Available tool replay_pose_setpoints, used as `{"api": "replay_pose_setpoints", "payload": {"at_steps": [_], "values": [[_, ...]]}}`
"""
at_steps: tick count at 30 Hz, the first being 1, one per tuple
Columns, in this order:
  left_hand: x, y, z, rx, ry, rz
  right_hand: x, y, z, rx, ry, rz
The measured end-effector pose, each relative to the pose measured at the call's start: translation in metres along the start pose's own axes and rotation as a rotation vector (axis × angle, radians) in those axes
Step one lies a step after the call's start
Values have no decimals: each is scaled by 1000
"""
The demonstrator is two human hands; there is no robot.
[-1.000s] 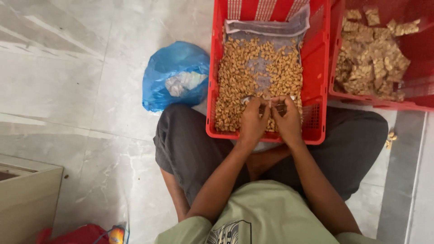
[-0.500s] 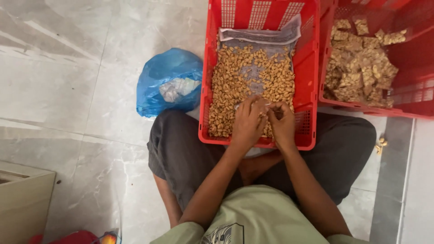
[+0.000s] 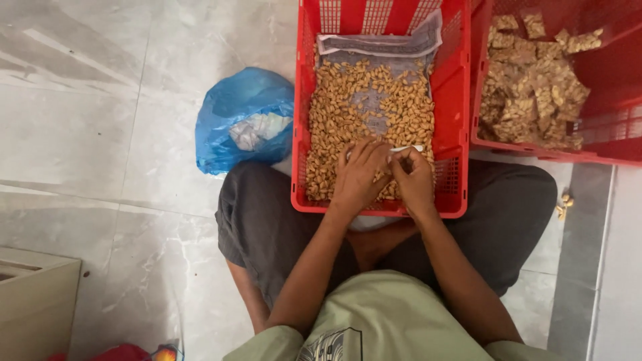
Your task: A person sits on the floor and uses a spoon to fill small plastic bags with peanuts from a red crate, occasionally adding pieces from another crate.
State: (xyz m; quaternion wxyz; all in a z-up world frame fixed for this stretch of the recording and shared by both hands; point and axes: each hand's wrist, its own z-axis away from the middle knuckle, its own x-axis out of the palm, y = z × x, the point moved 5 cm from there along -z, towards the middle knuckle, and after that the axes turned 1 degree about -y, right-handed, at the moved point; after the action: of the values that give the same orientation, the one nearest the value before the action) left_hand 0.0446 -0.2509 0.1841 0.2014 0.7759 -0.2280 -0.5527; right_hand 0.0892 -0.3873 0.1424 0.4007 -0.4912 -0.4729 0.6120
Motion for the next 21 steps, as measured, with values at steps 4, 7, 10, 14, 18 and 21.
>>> {"api": "replay_pose_setpoints", "payload": {"at_steps": [4, 7, 10, 14, 18, 21], "values": [[-12, 0, -2, 10, -8, 30, 1, -7, -1, -1, 7, 10], [-28, -9, -6, -101, 17, 216, -2, -9, -2, 14, 28, -92], [-37, -43, -4, -246, 182, 699, -6, 11, -7, 31, -7, -94], [-46, -74, 4, -343, 302, 895, 8, -5, -27, -70, -290, 384], [-43, -87, 10, -349, 357, 1003, 14, 64, -77, -274, -495, 1294], [-38, -91, 6, -341, 388, 1001, 17, 93, -84, -331, -529, 1445]]}}
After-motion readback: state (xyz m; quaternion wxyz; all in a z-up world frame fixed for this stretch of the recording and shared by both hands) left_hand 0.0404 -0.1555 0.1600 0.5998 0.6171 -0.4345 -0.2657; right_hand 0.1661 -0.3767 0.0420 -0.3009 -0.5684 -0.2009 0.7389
